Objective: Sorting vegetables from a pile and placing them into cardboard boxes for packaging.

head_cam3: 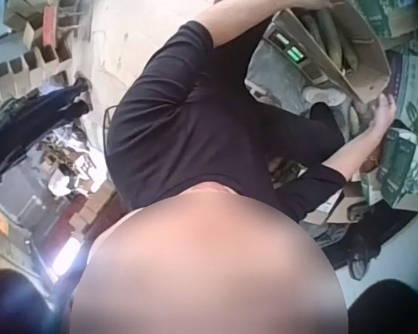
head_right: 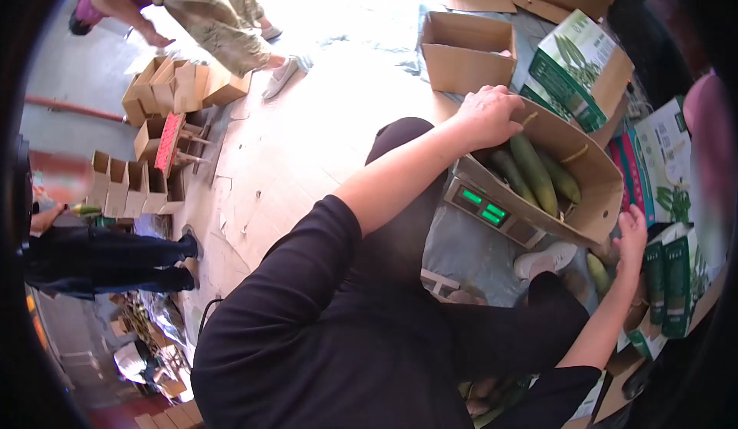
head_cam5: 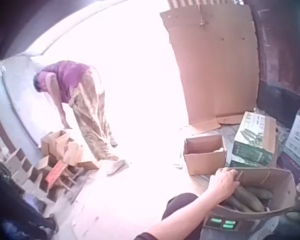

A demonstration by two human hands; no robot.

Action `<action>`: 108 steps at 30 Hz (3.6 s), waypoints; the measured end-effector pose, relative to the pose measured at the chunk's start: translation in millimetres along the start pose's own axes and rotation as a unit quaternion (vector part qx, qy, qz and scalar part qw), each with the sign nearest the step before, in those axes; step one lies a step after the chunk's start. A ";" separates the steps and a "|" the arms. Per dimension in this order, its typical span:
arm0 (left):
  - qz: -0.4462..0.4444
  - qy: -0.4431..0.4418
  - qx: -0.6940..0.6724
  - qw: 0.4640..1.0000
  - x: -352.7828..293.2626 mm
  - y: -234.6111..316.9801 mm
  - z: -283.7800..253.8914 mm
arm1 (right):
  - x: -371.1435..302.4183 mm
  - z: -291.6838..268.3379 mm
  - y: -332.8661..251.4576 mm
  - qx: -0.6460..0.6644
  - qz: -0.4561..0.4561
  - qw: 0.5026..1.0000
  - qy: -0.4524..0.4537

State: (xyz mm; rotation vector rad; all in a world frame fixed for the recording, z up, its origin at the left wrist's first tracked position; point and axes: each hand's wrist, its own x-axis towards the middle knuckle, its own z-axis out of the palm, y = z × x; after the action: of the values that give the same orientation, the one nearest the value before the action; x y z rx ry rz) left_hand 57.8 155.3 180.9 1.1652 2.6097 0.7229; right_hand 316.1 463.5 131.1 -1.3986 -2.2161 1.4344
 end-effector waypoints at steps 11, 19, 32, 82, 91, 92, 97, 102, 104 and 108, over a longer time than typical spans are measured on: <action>-0.119 0.023 -0.043 0.992 1.2 -21.4 -22.1 | 52.5 16.5 56.6 0.100 -0.072 0.991 -0.057; -0.150 -0.013 -0.045 0.988 1.7 -29.7 -19.4 | 61.0 15.9 64.8 0.079 -0.095 0.990 -0.063; -0.158 -0.082 -0.031 0.984 15.1 -46.0 3.1 | 67.3 14.8 68.8 0.009 -0.111 0.993 -0.035; 0.023 -0.293 0.406 0.865 67.2 -107.6 -9.6 | 27.0 30.7 -34.1 0.177 -0.065 0.977 -0.101; -0.343 0.103 -0.240 0.902 -13.6 -210.9 -66.3 | 22.9 115.6 -141.2 0.187 -0.097 0.958 -0.196; -0.295 0.120 -0.161 0.934 -52.0 -251.6 -68.9 | 19.6 144.9 -162.2 0.164 -0.131 0.948 -0.239; -0.391 0.244 -0.328 0.825 -175.7 -284.5 -70.9 | -46.1 231.2 -223.7 0.051 -0.144 0.937 -0.316; -0.487 0.323 -0.318 0.747 -316.0 -295.8 -70.9 | -115.5 329.0 -237.4 -0.008 -0.144 0.896 -0.420; -0.532 0.351 -0.279 0.718 -385.6 -312.5 -63.9 | -150.3 374.1 -230.7 -0.045 -0.131 0.885 -0.444; -0.604 0.376 -0.248 0.657 -471.5 -320.1 -56.5 | -203.9 432.6 -192.3 -0.122 -0.069 0.840 -0.524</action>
State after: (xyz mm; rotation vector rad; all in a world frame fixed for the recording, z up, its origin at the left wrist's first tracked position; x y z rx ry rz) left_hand 147.2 -396.7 57.4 -1.2414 2.5271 1.4916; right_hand 67.5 12.1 119.8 -0.4080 -3.0876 2.2641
